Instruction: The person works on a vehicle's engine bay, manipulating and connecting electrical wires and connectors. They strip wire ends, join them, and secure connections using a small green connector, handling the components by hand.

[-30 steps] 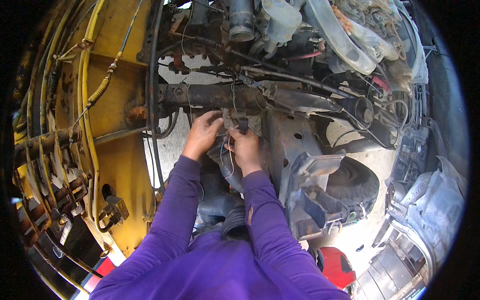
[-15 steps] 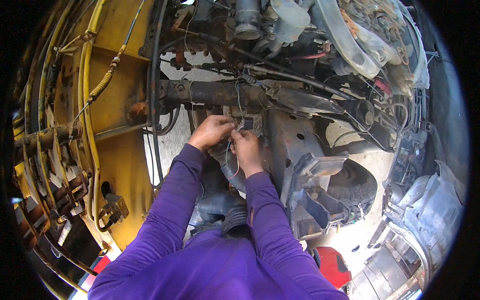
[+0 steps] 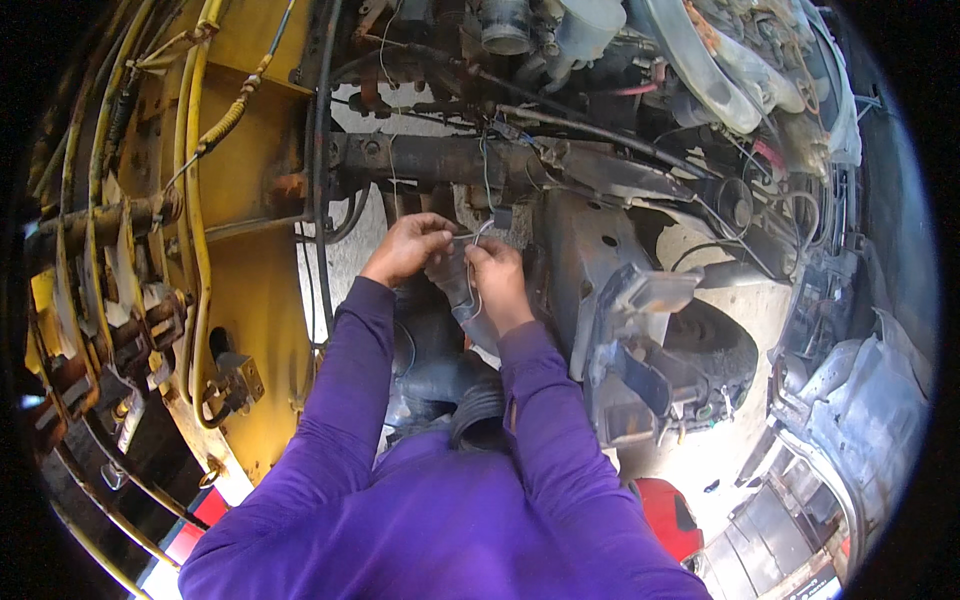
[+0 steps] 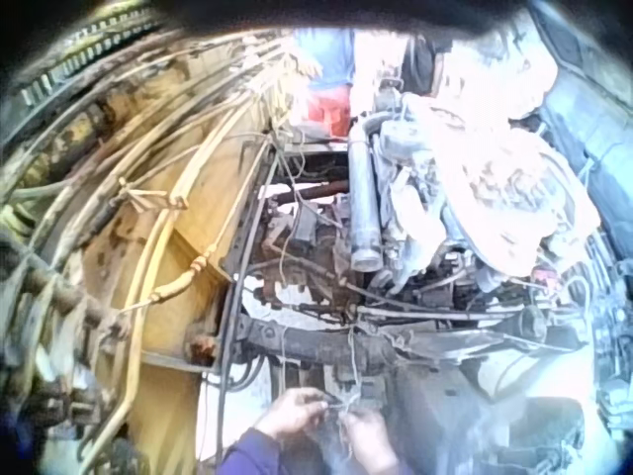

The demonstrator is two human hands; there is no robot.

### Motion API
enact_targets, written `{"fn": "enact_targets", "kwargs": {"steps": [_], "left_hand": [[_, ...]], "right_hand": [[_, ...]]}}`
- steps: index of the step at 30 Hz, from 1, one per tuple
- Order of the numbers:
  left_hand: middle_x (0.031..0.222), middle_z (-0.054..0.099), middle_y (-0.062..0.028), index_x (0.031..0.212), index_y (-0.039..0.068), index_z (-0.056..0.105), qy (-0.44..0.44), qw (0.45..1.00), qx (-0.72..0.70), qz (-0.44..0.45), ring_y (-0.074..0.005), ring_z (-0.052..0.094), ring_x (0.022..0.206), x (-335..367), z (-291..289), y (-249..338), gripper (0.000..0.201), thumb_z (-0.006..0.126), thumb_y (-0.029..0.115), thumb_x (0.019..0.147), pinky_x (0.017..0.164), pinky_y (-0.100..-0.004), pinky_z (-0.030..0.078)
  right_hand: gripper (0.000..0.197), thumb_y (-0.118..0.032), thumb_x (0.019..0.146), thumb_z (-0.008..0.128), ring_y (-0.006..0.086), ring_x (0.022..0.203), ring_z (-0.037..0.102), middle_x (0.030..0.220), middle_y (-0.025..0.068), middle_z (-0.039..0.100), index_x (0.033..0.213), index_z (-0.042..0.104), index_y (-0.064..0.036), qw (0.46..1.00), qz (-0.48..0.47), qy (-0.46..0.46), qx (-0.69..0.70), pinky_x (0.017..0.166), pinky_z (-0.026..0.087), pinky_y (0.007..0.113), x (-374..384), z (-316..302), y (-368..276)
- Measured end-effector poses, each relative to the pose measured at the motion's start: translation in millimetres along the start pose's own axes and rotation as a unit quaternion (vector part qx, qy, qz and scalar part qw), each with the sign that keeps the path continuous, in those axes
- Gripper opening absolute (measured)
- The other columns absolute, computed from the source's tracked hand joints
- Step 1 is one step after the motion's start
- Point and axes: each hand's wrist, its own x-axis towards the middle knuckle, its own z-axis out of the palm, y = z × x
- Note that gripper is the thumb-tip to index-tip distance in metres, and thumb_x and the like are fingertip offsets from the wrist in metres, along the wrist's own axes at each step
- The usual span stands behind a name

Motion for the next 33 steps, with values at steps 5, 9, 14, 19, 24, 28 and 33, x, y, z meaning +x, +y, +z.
{"fn": "enact_targets", "kwargs": {"steps": [5, 9, 14, 19, 24, 28, 33], "left_hand": [[0.088, 0.074, -0.0060, 0.114, -0.004, 0.070, -0.002, 0.999, -0.021, 0.024, -0.0102, 0.061, 0.070, 3, -1, -9, 0.022, 0.067, 0.012, 0.099, 0.065, -0.0268, 0.050], [0.089, 0.072, -0.0035, 0.119, 0.000, 0.071, 0.004, 0.999, -0.027, 0.039, -0.0086, 0.058, 0.066, -3, -5, -11, 0.026, 0.071, 0.012, 0.096, 0.060, -0.0257, 0.048], [0.090, 0.076, -0.0066, 0.112, -0.002, 0.076, 0.007, 0.998, 0.053, 0.037, -0.0104, 0.064, 0.073, -19, -16, 8, 0.025, 0.072, 0.010, 0.089, 0.067, -0.0273, 0.051], [0.094, 0.076, -0.0074, 0.119, -0.005, 0.072, 0.007, 0.995, 0.081, 0.062, -0.0122, 0.067, 0.083, -17, -20, 16, 0.033, 0.070, 0.013, 0.092, 0.073, -0.0254, 0.052], [0.099, 0.074, -0.0065, 0.127, -0.001, 0.069, -0.043, 0.998, -0.053, -0.007, -0.0118, 0.067, 0.083, -22, -2, 26, 0.034, 0.066, 0.015, 0.097, 0.069, -0.0246, 0.051], [0.100, 0.073, -0.0032, 0.122, 0.004, 0.068, -0.044, 0.976, -0.210, -0.042, -0.0119, 0.068, 0.081, -21, 16, 16, 0.025, 0.063, 0.018, 0.102, 0.066, -0.0243, 0.053], [0.104, 0.073, -0.0068, 0.116, 0.003, 0.067, -0.042, 0.965, -0.256, -0.043, -0.0172, 0.071, 0.088, -19, 38, 11, 0.021, 0.064, 0.018, 0.102, 0.074, -0.0301, 0.059]], "right_hand": [[0.015, -0.014, 0.102, 0.059, 0.0131, 0.063, 0.061, 0.082, 0.0047, 0.067, 0.100, 0.067, -0.0010, 0.997, 0.046, 0.024, 0.061, 0.058, 0.048, 0.026, -19, 9, -10], [0.022, -0.014, 0.104, 0.059, 0.0136, 0.067, 0.063, 0.083, 0.0059, 0.067, 0.114, 0.066, 0.0038, 0.999, 0.041, 0.014, -0.018, 0.057, 0.050, 0.028, -36, 4, -13], [0.026, -0.013, 0.104, 0.059, 0.0130, 0.072, 0.065, 0.084, 0.0052, 0.067, 0.122, 0.064, 0.0059, 0.999, -0.026, 0.020, -0.018, 0.059, 0.053, 0.026, -61, -5, -19], [0.031, -0.020, 0.108, 0.056, 0.0107, 0.068, 0.061, 0.082, 0.0043, 0.063, 0.130, 0.061, 0.0015, 0.999, -0.023, 0.007, 0.024, 0.058, 0.053, 0.026, -81, -11, -33], [0.032, -0.019, 0.109, 0.052, 0.0097, 0.063, 0.055, 0.081, 0.0025, 0.058, 0.133, 0.059, 0.0009, 0.993, -0.011, -0.014, 0.114, 0.056, 0.051, 0.026, -86, -13, -33], [0.023, -0.016, 0.108, 0.053, 0.0112, 0.062, 0.055, 0.077, 0.0031, 0.057, 0.118, 0.063, 0.0016, 0.994, 0.012, 0.016, 0.111, 0.054, 0.050, 0.029, -96, -3, -39], [0.022, -0.016, 0.106, 0.058, 0.0125, 0.058, 0.058, 0.073, 0.0029, 0.058, 0.110, 0.068, 0.0032, 0.999, -0.003, 0.021, 0.032, 0.052, 0.050, 0.031, -94, -6, -32]]}}
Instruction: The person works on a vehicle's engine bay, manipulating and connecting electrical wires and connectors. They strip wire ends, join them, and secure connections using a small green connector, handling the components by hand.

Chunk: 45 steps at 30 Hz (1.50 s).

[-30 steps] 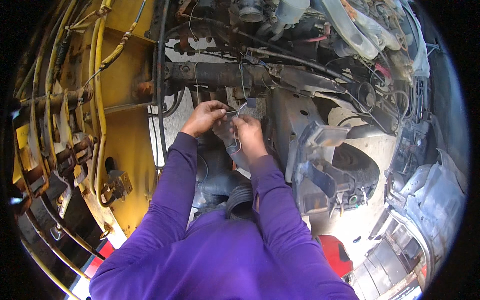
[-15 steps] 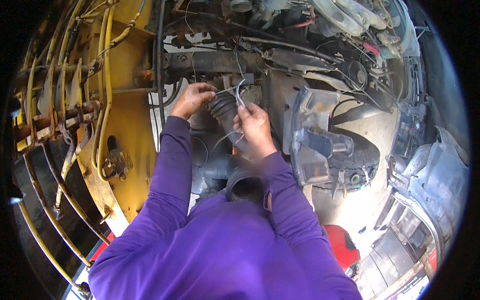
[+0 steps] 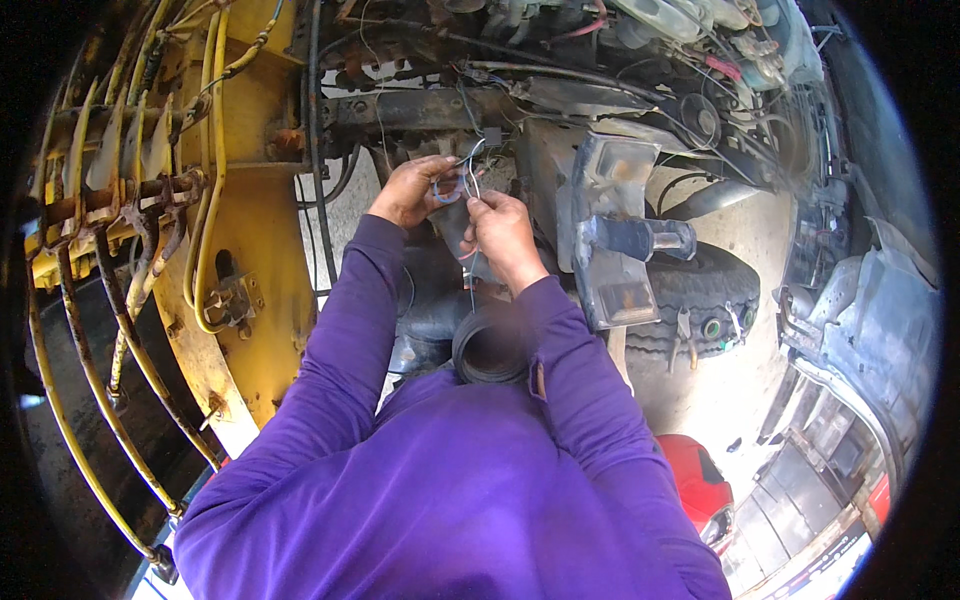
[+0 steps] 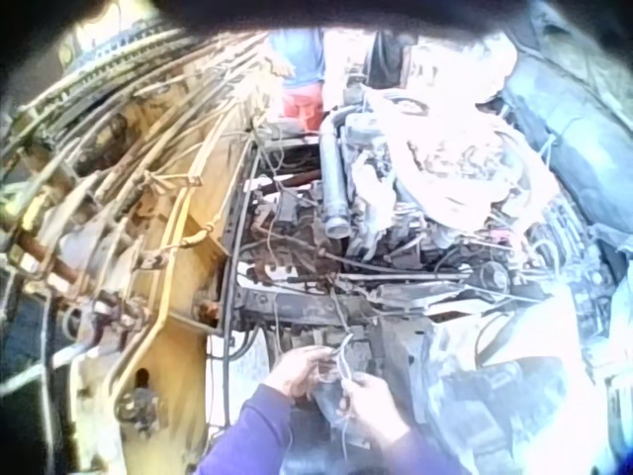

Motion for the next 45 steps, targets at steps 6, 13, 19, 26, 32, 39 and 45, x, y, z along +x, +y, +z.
{"fn": "enact_targets", "kwargs": {"steps": [6, 13, 19, 26, 32, 39, 45], "left_hand": [[0.105, 0.072, -0.0080, 0.113, 0.003, 0.065, -0.028, 0.999, -0.041, -0.015, -0.0211, 0.072, 0.088, -5, 5, -1, 0.017, 0.065, 0.014, 0.099, 0.078, -0.0357, 0.059], [0.095, 0.067, -0.0035, 0.111, 0.006, 0.065, -0.010, 0.999, -0.039, 0.023, -0.0165, 0.067, 0.078, -15, -5, -6, 0.017, 0.069, 0.010, 0.095, 0.074, -0.0337, 0.057], [0.083, 0.062, 0.0024, 0.105, 0.006, 0.070, 0.005, 0.998, -0.052, 0.027, -0.0112, 0.057, 0.068, -19, -15, -13, 0.016, 0.075, 0.007, 0.090, 0.066, -0.0273, 0.051], [0.085, 0.071, -0.0021, 0.104, 0.001, 0.075, 0.051, 0.985, 0.138, 0.093, -0.0111, 0.061, 0.071, -10, -19, -28, 0.018, 0.080, 0.009, 0.088, 0.064, -0.0263, 0.047], [0.090, 0.074, -0.0066, 0.112, 0.001, 0.074, 0.112, 0.889, 0.392, 0.206, -0.0137, 0.065, 0.078, -5, -22, -54, 0.023, 0.075, 0.007, 0.090, 0.074, -0.0301, 0.052], [0.096, 0.074, -0.0119, 0.131, 0.006, 0.067, 0.149, 0.776, 0.482, 0.378, -0.0163, 0.067, 0.082, -9, -20, -71, 0.043, 0.069, 0.002, 0.088, 0.079, -0.0314, 0.053], [0.095, 0.075, -0.0155, 0.117, -0.009, 0.069, 0.229, 0.876, 0.344, 0.251, -0.0191, 0.070, 0.087, -1, -38, -76, 0.036, 0.071, 0.014, 0.090, 0.080, -0.0308, 0.054]], "right_hand": [[0.025, -0.022, 0.108, 0.057, 0.0120, 0.058, 0.059, 0.076, 0.0018, 0.059, 0.110, 0.067, 0.0018, 0.994, -0.010, -0.019, -0.111, 0.053, 0.050, 0.030, -9, 8, 0], [0.030, -0.015, 0.103, 0.058, 0.0111, 0.069, 0.059, 0.080, 0.0018, 0.060, 0.126, 0.064, 0.0049, 0.956, -0.125, -0.076, -0.253, 0.064, 0.052, 0.029, -6, -2, 26], [0.036, -0.015, 0.096, 0.061, 0.0299, 0.082, 0.072, 0.085, 0.0182, 0.072, 0.127, 0.067, 0.0014, 0.961, -0.038, -0.075, -0.263, 0.078, 0.055, 0.045, -29, -5, 9], [0.023, -0.026, 0.095, 0.067, 0.0369, 0.087, 0.074, 0.090, 0.0224, 0.073, 0.103, 0.068, -0.0041, 0.795, -0.205, -0.029, -0.571, 0.079, 0.055, 0.050, -43, -8, 9], [0.031, -0.022, 0.088, 0.072, 0.0326, 0.089, 0.072, 0.097, 0.0140, 0.070, 0.113, 0.062, -0.0082, 0.661, -0.290, 0.041, -0.691, 0.077, 0.053, 0.047, -70, -2, 14], [0.046, -0.022, 0.090, 0.073, 0.0355, 0.101, 0.067, 0.115, 0.0137, 0.066, 0.132, 0.062, -0.0063, 0.739, -0.334, -0.093, -0.578, 0.090, 0.053, 0.045, -148, -49, -16], [0.036, -0.019, 0.094, 0.071, 0.0359, 0.101, 0.069, 0.113, 0.0175, 0.070, 0.126, 0.066, -0.0037, 0.787, -0.200, -0.019, -0.583, 0.089, 0.055, 0.043, -205, -114, -27]]}}
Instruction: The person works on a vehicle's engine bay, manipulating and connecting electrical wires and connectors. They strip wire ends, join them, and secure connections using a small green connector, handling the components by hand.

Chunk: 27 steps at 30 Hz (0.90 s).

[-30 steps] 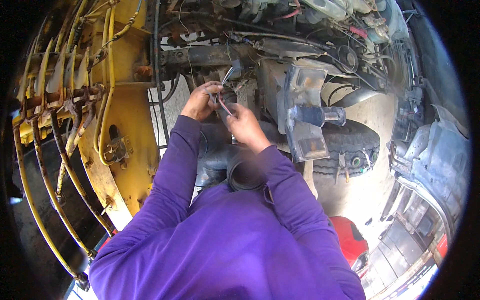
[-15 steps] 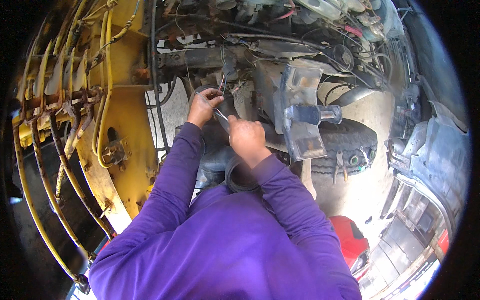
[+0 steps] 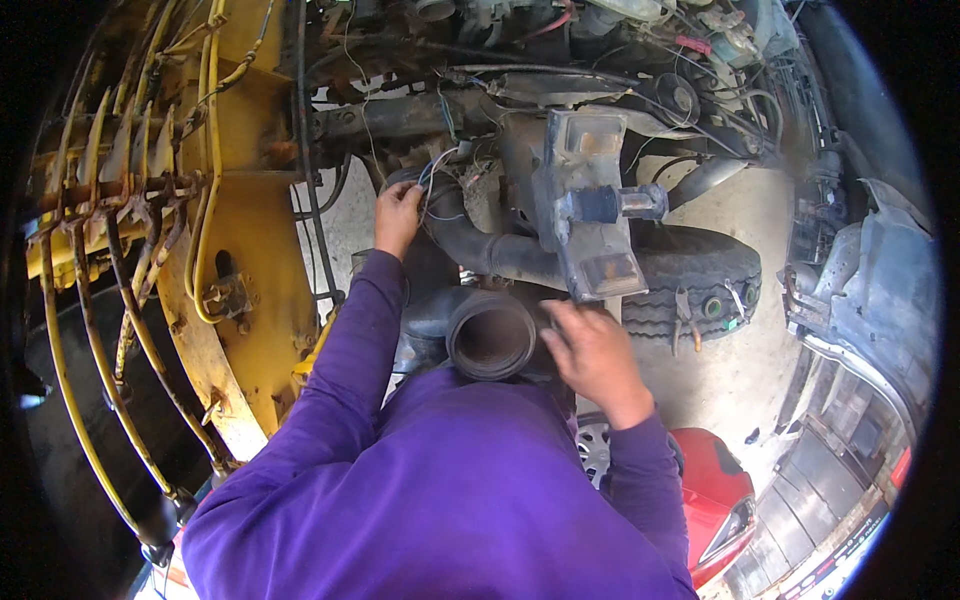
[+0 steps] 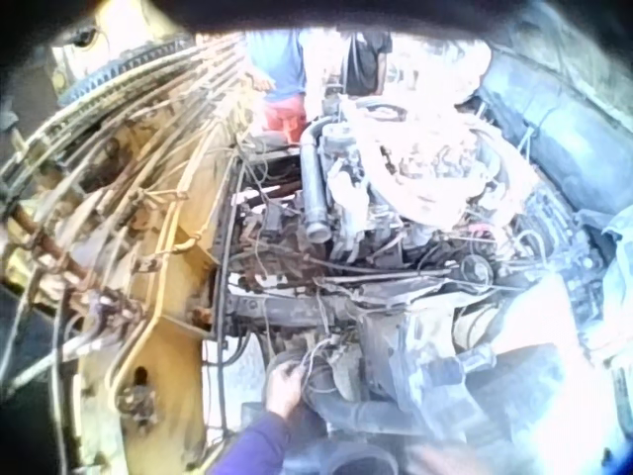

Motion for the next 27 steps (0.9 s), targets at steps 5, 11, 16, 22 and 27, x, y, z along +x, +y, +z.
{"fn": "enact_targets", "kwargs": {"steps": [5, 11, 16, 22, 27], "left_hand": [[0.107, 0.075, -0.0248, 0.117, -0.004, 0.071, -0.022, 0.975, 0.219, 0.007, -0.0382, 0.072, 0.101, 8, -11, 32, 0.048, 0.076, 0.030, 0.084, 0.090, -0.0432, 0.056], [0.110, 0.072, -0.0307, 0.111, -0.006, 0.071, 0.036, 0.932, 0.344, 0.107, -0.0469, 0.070, 0.103, 3, 4, 36, 0.043, 0.075, 0.024, 0.081, 0.094, -0.0515, 0.055], [0.103, 0.074, -0.0288, 0.108, -0.002, 0.077, 0.063, 0.935, 0.342, 0.072, -0.0450, 0.072, 0.099, 22, -5, 2, 0.038, 0.070, 0.029, 0.087, 0.091, -0.0489, 0.055], [0.102, 0.076, -0.0167, 0.115, -0.006, 0.071, 0.028, 0.997, 0.065, -0.036, -0.0221, 0.073, 0.087, 58, -46, -46, 0.039, 0.066, 0.031, 0.101, 0.079, -0.0340, 0.056], [0.089, 0.067, -0.0053, 0.111, 0.004, 0.066, 0.006, 0.997, 0.042, -0.070, -0.0147, 0.063, 0.070, 54, -45, -13, 0.025, 0.061, 0.027, 0.104, 0.059, -0.0287, 0.049]], "right_hand": [[0.032, -0.018, 0.093, 0.072, 0.0377, 0.103, 0.068, 0.108, 0.0164, 0.070, 0.122, 0.068, -0.0031, 0.996, 0.007, 0.079, 0.044, 0.088, 0.054, 0.045, -29, -13, 23], [0.030, -0.021, 0.098, 0.067, 0.0384, 0.105, 0.066, 0.110, 0.0176, 0.068, 0.122, 0.066, -0.0036, 0.992, 0.040, 0.117, 0.026, 0.090, 0.052, 0.045, -69, -42, 86], [0.033, -0.019, 0.096, 0.068, 0.0359, 0.100, 0.069, 0.113, 0.0191, 0.070, 0.124, 0.067, -0.0018, 0.962, 0.155, 0.210, -0.073, 0.088, 0.055, 0.043, -128, -71, 182], [0.034, -0.020, 0.094, 0.070, 0.0357, 0.099, 0.070, 0.111, 0.0188, 0.072, 0.124, 0.069, -0.0023, 0.926, 0.304, 0.215, -0.066, 0.087, 0.055, 0.044, -182, -90, 271], [0.034, -0.022, 0.094, 0.069, 0.0382, 0.106, 0.069, 0.114, 0.0188, 0.072, 0.124, 0.069, -0.0047, 0.933, 0.289, 0.208, -0.058, 0.091, 0.055, 0.048, -187, -77, 329]]}}
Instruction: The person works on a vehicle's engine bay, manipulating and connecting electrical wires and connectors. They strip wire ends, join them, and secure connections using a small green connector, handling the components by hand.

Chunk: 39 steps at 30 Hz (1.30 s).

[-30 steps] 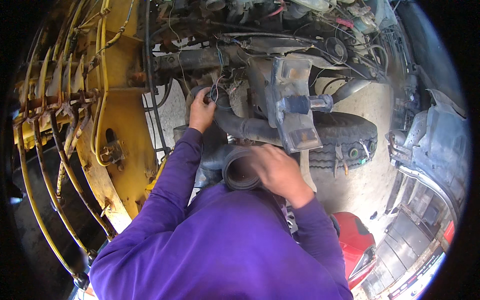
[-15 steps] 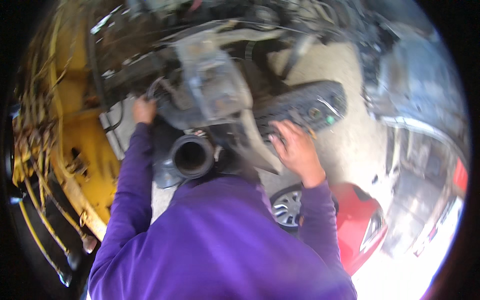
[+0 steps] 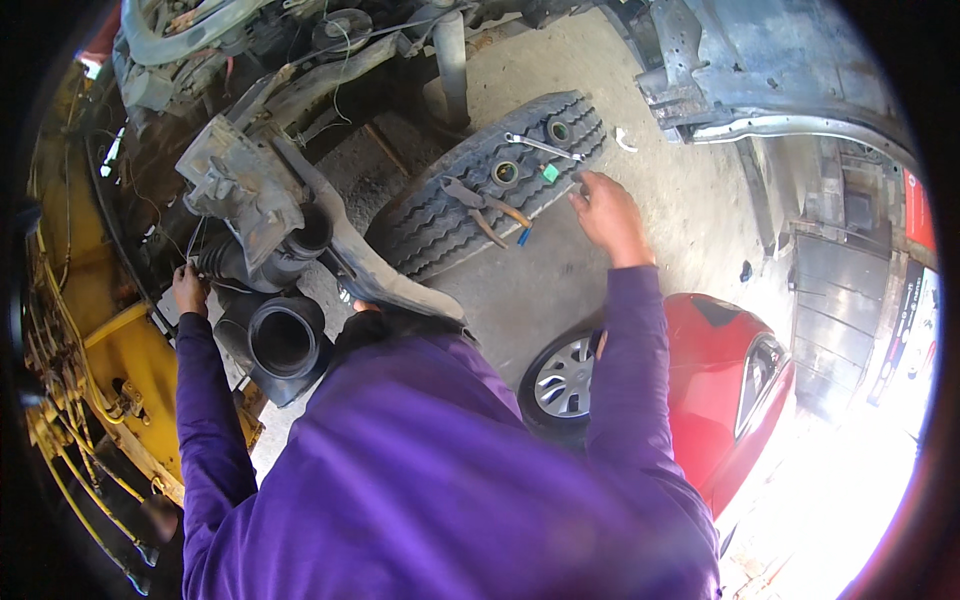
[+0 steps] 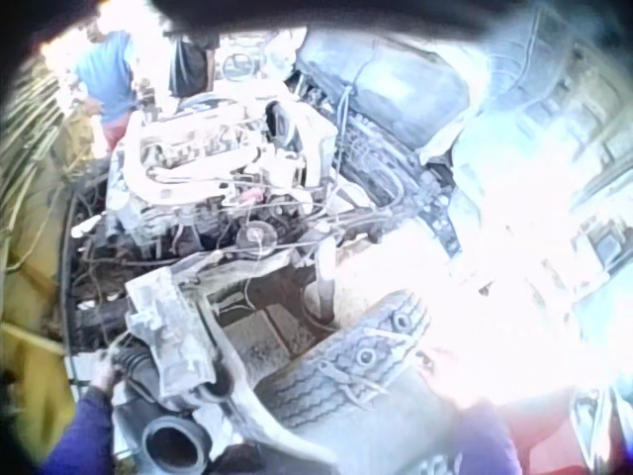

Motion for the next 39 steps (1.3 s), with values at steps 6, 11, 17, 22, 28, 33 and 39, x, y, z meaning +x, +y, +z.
{"fn": "enact_targets", "kwargs": {"steps": [6, 11, 17, 22, 28, 33, 39], "left_hand": [[0.090, 0.063, -0.0024, 0.106, 0.009, 0.065, -0.044, 0.979, -0.132, -0.147, -0.0158, 0.062, 0.078, -31, 2, 49, 0.016, 0.065, 0.024, 0.100, 0.065, -0.0290, 0.050], [0.081, 0.058, -0.0023, 0.101, 0.008, 0.062, -0.022, 0.968, -0.150, -0.199, -0.0159, 0.062, 0.071, -37, 11, 54, 0.011, 0.063, 0.018, 0.096, 0.063, -0.0284, 0.054], [0.087, 0.060, -0.0031, 0.110, 0.013, 0.064, -0.039, 0.956, -0.209, -0.201, -0.0146, 0.059, 0.072, -21, -38, 16, 0.019, 0.065, 0.027, 0.097, 0.064, -0.0276, 0.052], [0.087, 0.059, -0.0015, 0.107, 0.019, 0.063, -0.067, 0.958, -0.224, -0.164, -0.0105, 0.055, 0.067, -50, -2, 59, 0.019, 0.069, 0.035, 0.099, 0.055, -0.0254, 0.045], [0.083, 0.060, -0.0004, 0.132, 0.022, 0.062, -0.098, 0.955, -0.236, -0.149, -0.0093, 0.049, 0.058, -41, 1, 54, 0.036, 0.061, 0.043, 0.103, 0.047, -0.0245, 0.039], [0.083, 0.065, -0.0005, 0.114, 0.018, 0.066, -0.077, 0.954, -0.228, -0.180, -0.0111, 0.052, 0.052, -53, 23, 58, 0.032, 0.073, 0.042, 0.095, 0.043, -0.0262, 0.039], [0.074, 0.064, -0.0016, 0.103, 0.010, 0.073, -0.098, 0.964, -0.196, -0.153, -0.0116, 0.051, 0.051, -59, 16, 47, 0.027, 0.078, 0.035, 0.091, 0.043, -0.0284, 0.034]], "right_hand": [[0.039, -0.025, 0.093, 0.070, 0.0393, 0.113, 0.067, 0.120, 0.0194, 0.071, 0.127, 0.068, -0.0045, 1.000, 0.013, -0.023, 0.014, 0.096, 0.054, 0.047, 29, 10, 12], [0.047, -0.024, 0.091, 0.074, 0.0389, 0.117, 0.065, 0.132, 0.0166, 0.065, 0.133, 0.063, -0.0061, 1.000, 0.005, 0.000, 0.010, 0.098, 0.054, 0.048, 43, 46, 14], [0.052, -0.020, 0.091, 0.075, 0.0354, 0.112, 0.069, 0.135, 0.0170, 0.064, 0.139, 0.061, -0.0083, 0.996, 0.007, 0.012, 0.085, 0.094, 0.056, 0.045, 64, 78, 2], [0.043, -0.004, 0.096, 0.067, 0.0185, 0.105, 0.070, 0.134, 0.0097, 0.068, 0.139, 0.061, -0.0053, 0.885, -0.040, -0.017, 0.463, 0.087, 0.056, 0.034, 43, 36, -32], [0.043, -0.003, 0.097, 0.065, 0.0194, 0.106, 0.069, 0.136, 0.0111, 0.064, 0.139, 0.058, -0.0009, 0.800, -0.181, -0.119, 0.560, 0.090, 0.055, 0.032, 22, -29, -135], [0.048, -0.020, 0.098, 0.071, 0.0202, 0.106, 0.069, 0.136, 0.0127, 0.064, 0.139, 0.058, -0.0007, 0.750, -0.236, -0.153, 0.599, 0.090, 0.055, 0.033, 0, -42, -198], [0.059, -0.035, 0.097, 0.075, 0.0217, 0.105, 0.069, 0.135, 0.0164, 0.063, 0.141, 0.055, 0.0006, 0.705, -0.281, -0.177, 0.626, 0.088, 0.056, 0.034, -22, -34, -269]]}}
